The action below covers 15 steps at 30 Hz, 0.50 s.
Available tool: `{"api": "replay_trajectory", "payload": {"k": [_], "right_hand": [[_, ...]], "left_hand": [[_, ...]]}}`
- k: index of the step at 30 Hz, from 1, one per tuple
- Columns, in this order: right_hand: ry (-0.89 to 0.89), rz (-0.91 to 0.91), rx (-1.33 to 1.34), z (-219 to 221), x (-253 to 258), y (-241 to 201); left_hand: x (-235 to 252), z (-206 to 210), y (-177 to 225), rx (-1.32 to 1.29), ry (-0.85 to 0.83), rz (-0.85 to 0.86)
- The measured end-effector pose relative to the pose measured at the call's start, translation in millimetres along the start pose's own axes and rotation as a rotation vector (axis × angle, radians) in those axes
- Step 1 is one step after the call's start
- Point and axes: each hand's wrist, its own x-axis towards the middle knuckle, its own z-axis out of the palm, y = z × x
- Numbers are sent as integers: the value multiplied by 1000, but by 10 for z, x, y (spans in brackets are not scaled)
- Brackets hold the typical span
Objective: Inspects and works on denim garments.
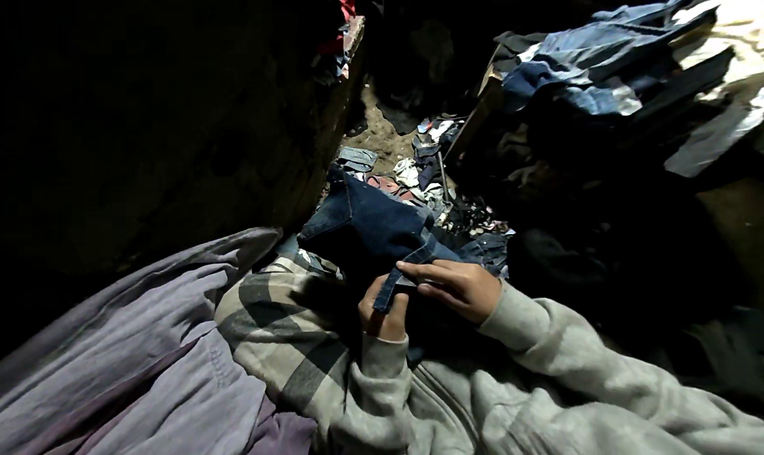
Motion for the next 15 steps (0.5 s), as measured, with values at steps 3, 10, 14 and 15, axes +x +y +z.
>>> {"api": "replay_trajectory", "payload": {"k": [3,10,14,15], "right_hand": [[-37,0,125,-35,-4,-40],[-14,-7,-131,-48,-98,-31],[-1,-6,-167,-34,-129,-2],[8,-9,-170,-17,-126,0]], "left_hand": [[16,-22,68,1,-43,-1],[30,-12,9,-95,12,-75],[21,-14,14,-131,29,-143],[17,-20,-8,-125,32,-141]]}}
